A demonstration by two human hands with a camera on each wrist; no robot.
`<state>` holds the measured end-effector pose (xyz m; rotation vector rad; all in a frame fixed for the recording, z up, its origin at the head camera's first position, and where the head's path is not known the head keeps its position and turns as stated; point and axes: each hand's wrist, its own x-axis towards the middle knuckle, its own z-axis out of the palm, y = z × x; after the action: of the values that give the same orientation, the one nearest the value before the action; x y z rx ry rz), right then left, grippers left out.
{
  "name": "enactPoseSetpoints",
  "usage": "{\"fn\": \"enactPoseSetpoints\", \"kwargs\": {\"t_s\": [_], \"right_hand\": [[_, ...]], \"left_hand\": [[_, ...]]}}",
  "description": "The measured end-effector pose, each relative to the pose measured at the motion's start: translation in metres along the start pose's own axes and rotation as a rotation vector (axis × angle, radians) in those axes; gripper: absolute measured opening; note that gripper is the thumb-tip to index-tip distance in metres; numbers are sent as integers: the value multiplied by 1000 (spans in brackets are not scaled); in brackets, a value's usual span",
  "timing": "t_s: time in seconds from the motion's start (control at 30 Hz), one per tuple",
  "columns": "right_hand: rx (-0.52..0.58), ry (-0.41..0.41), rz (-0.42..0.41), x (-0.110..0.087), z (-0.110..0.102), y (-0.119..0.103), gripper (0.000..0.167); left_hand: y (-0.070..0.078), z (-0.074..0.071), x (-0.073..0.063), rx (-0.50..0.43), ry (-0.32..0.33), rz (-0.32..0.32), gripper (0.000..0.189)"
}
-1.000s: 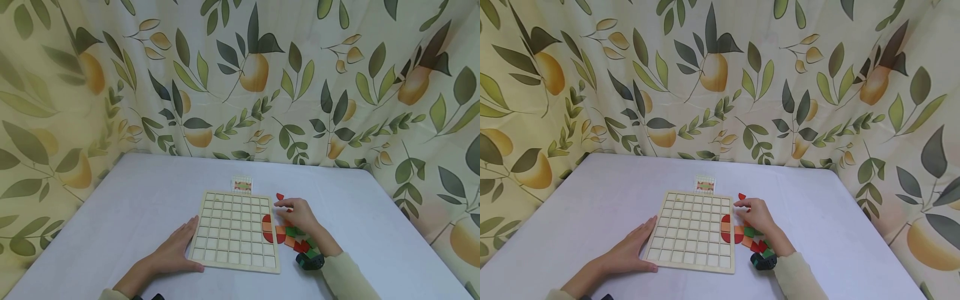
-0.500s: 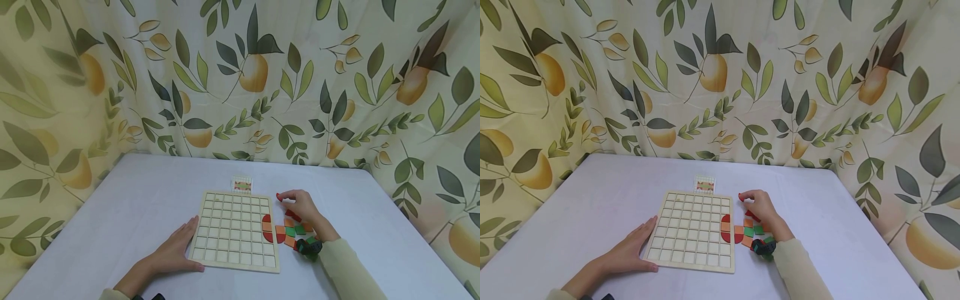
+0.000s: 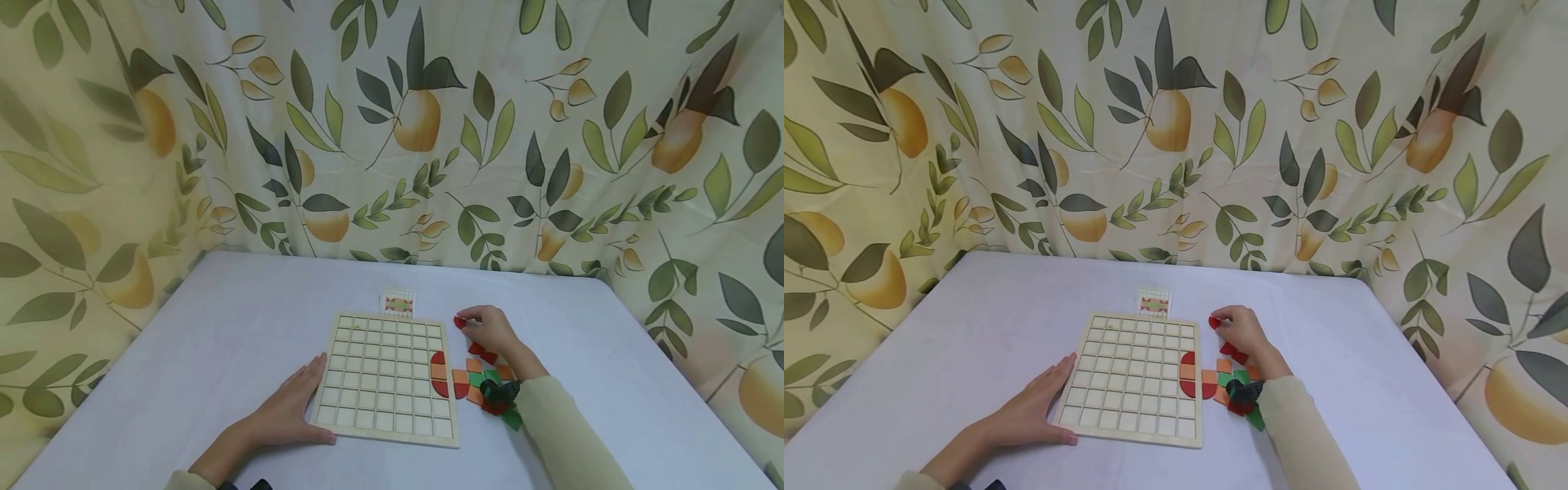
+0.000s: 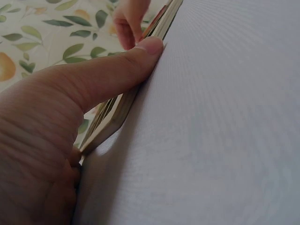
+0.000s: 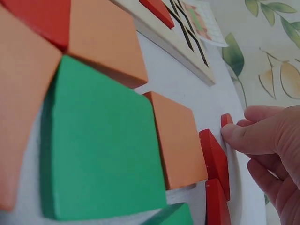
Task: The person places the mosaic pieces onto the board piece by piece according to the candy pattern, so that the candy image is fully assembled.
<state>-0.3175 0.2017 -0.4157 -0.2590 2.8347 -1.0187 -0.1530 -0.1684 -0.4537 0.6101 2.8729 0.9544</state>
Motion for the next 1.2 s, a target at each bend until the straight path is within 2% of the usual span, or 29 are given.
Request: {"fn": "enactPoseSetpoints", "kwargs": {"t_s": [0.4,0.77,0.87,1.2], "right_hand": [[10,59,-7,-9,5,0,30],[10,80,10,-14,9,-7,27],[-20,62,-9,-15,8,-9,30],[-74,-81,-65,-4,4,-13,37]], "left_hand": [[3,-1,0,4,-7,4,129],[1,-1,0,10,-1,5,129],[1,-1,0,9,-1,5,129],[0,0,0,8,1,4,129]]}}
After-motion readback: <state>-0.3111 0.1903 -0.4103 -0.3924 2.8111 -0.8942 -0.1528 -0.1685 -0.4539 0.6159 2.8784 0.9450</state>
